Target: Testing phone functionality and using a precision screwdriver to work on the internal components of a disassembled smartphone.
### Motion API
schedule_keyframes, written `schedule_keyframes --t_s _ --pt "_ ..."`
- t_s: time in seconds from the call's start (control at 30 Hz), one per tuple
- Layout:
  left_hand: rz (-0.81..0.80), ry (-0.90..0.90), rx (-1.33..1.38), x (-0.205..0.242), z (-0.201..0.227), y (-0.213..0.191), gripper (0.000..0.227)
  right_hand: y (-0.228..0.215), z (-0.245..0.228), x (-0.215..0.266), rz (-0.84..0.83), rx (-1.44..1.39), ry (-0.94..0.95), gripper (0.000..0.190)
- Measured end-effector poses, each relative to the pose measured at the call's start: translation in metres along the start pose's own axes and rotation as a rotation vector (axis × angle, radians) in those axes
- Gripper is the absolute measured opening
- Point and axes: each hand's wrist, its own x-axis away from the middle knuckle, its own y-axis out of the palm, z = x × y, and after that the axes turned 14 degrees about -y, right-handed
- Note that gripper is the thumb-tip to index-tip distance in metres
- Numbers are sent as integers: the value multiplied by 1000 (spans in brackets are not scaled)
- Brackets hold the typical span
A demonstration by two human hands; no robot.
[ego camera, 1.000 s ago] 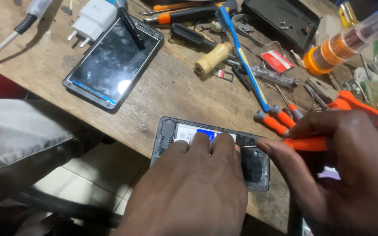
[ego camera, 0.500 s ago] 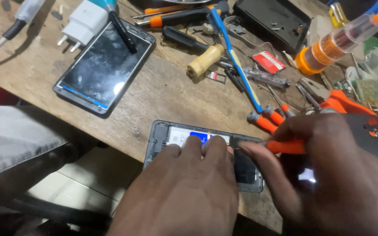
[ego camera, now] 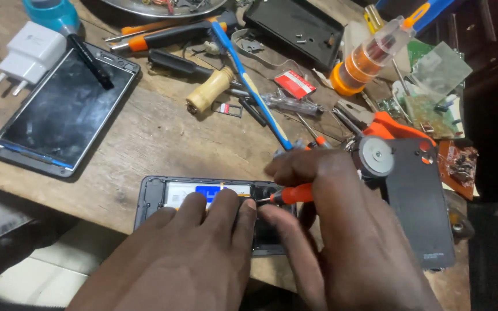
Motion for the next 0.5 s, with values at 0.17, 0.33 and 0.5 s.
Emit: schedule_keyframes --t_s 0.17,0.33,0.5 --pt "-16 41 -60 2 -1 1 60 10 1 3 118 100 7 36" --pt "39 6 -4 1 -1 -3 46 0 -4 5 33 -25 -151 17" --pt "9 30 4 0 -2 -3 51 14 1 3 103 145 -112 30"
